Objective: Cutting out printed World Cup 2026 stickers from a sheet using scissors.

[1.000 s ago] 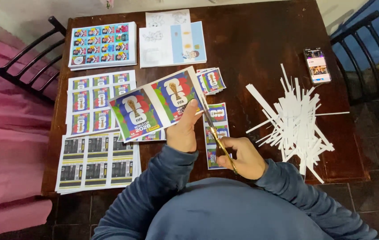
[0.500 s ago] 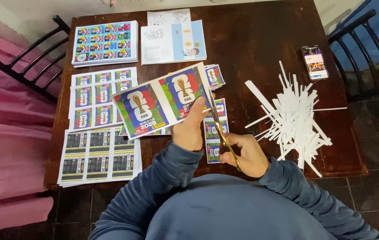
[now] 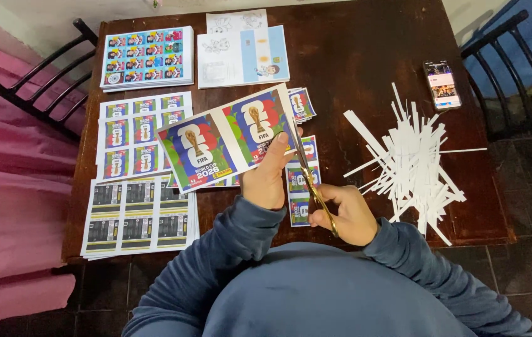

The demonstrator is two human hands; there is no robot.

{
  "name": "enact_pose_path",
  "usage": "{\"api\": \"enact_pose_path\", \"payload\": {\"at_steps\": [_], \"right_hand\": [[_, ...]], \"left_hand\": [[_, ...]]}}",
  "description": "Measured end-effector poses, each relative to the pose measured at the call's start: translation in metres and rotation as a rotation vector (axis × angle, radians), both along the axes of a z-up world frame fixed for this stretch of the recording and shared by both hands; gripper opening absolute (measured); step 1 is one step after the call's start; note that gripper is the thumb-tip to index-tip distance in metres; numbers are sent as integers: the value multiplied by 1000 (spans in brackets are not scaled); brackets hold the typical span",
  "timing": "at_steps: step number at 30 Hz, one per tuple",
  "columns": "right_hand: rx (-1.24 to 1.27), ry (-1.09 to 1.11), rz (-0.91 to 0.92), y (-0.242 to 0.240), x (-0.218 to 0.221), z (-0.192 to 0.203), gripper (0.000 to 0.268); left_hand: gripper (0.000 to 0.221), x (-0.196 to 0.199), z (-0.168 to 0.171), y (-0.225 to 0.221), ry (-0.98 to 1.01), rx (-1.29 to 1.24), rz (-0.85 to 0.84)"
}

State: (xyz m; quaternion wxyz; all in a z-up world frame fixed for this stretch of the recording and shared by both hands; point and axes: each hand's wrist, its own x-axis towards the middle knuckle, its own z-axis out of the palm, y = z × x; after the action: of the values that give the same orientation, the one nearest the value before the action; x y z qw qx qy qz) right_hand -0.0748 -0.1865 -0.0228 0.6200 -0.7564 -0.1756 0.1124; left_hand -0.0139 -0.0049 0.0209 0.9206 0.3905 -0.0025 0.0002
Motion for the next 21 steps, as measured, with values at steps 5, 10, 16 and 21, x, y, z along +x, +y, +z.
{"api": "enact_pose_path", "payload": {"at_steps": [5, 10, 16, 21], "right_hand": [[-19, -8, -9, 1, -1, 3, 52], [-29, -6, -21, 2, 0, 2, 52], [-38, -11, -35, 2, 0, -1, 50], [-30, 37, -51, 3, -1, -6, 40]], "left_hand": [[34, 1, -2, 0, 52, 37, 6], [34, 2, -4, 0, 25, 22, 5], [37, 3, -4, -1, 87, 13, 34], [39, 4, -5, 1, 115, 76, 13]]}}
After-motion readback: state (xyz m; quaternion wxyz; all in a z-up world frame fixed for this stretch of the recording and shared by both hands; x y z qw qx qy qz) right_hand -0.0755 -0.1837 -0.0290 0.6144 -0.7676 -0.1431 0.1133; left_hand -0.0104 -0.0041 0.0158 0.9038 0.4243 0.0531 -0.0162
